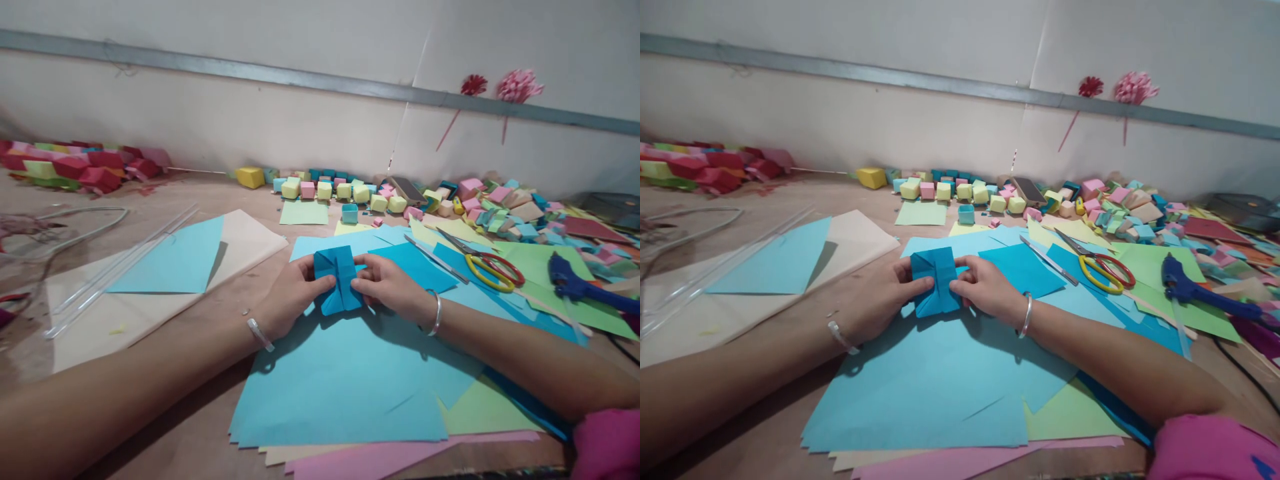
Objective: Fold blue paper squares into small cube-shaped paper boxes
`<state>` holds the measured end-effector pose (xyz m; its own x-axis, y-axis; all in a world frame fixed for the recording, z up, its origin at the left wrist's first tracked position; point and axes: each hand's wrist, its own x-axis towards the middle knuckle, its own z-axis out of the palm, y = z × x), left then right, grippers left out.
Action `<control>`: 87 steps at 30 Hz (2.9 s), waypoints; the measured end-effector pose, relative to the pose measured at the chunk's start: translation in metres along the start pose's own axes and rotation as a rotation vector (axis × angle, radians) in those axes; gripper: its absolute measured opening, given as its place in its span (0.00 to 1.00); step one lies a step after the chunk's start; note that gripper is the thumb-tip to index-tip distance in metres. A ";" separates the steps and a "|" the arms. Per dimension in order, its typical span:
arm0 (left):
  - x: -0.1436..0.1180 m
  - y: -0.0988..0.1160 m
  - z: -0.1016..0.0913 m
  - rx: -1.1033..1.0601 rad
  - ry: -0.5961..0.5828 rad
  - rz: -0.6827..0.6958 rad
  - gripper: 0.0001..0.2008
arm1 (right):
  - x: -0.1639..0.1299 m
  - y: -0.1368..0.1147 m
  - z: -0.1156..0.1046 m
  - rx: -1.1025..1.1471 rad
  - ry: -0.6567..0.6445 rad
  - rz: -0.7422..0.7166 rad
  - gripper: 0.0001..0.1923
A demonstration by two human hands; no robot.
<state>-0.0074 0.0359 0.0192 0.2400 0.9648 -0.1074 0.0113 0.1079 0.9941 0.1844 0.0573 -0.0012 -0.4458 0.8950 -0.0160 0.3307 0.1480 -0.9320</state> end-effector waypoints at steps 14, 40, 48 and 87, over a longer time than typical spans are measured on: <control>-0.002 0.005 0.004 0.316 0.060 0.118 0.11 | -0.011 -0.011 -0.001 -1.359 0.417 -1.047 0.11; 0.005 -0.014 -0.006 0.001 0.022 -0.073 0.18 | 0.004 0.002 -0.006 -0.216 0.194 -0.285 0.06; -0.003 0.002 0.004 0.169 0.020 -0.050 0.12 | 0.002 0.005 -0.004 -0.820 0.397 -0.759 0.08; -0.001 -0.008 0.000 0.312 -0.128 0.077 0.23 | 0.011 0.001 -0.018 -0.012 0.231 -0.150 0.18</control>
<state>-0.0080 0.0346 0.0109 0.3715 0.9272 -0.0487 0.2803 -0.0620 0.9579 0.1948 0.0744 0.0042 -0.2895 0.9347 0.2061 0.2858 0.2900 -0.9134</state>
